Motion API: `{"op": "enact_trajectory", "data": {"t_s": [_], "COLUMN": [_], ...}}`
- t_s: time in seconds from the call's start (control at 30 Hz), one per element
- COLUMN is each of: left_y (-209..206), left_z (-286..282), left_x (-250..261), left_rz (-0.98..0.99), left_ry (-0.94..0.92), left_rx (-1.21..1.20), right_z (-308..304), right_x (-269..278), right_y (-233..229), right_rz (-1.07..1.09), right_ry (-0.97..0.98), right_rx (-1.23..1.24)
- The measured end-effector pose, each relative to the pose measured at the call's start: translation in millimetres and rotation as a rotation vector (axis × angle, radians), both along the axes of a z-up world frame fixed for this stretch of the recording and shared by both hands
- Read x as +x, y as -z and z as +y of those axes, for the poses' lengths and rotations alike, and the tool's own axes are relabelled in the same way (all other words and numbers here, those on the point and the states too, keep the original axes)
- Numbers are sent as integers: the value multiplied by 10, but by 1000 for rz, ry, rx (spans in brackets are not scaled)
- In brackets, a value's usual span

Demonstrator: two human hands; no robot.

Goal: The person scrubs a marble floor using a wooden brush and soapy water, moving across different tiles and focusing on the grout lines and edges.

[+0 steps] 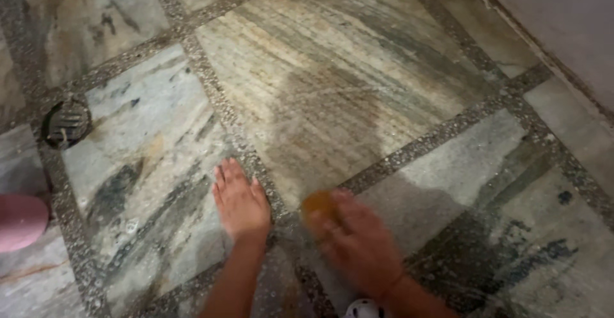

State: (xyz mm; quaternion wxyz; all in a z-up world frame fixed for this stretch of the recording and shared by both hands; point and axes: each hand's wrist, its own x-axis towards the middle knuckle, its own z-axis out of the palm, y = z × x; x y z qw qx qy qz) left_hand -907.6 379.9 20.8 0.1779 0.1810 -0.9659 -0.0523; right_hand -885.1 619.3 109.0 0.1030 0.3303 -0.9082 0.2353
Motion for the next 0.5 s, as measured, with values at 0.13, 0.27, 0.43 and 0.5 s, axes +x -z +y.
{"op": "enact_trajectory", "data": {"t_s": [0.13,0.27,0.43,0.5], "left_y": [0,-37,-269,-317], "left_z": [626,1589,1980,1823], "left_x": [-87,-247,-524,-494], "left_rz": [113,-16,-326,-190], "left_ry": [58,404,616,665], "left_rx": [70,-96,212,298], "right_z": [1275,2592,2703,2380], "right_x": [-404,-502,-1122,-1288], "right_y": [292,544,862,762], "right_rz": [-366,-287,271,213], "right_ry": [550,1112,952,898], "right_rx": [327,186,408,128]}}
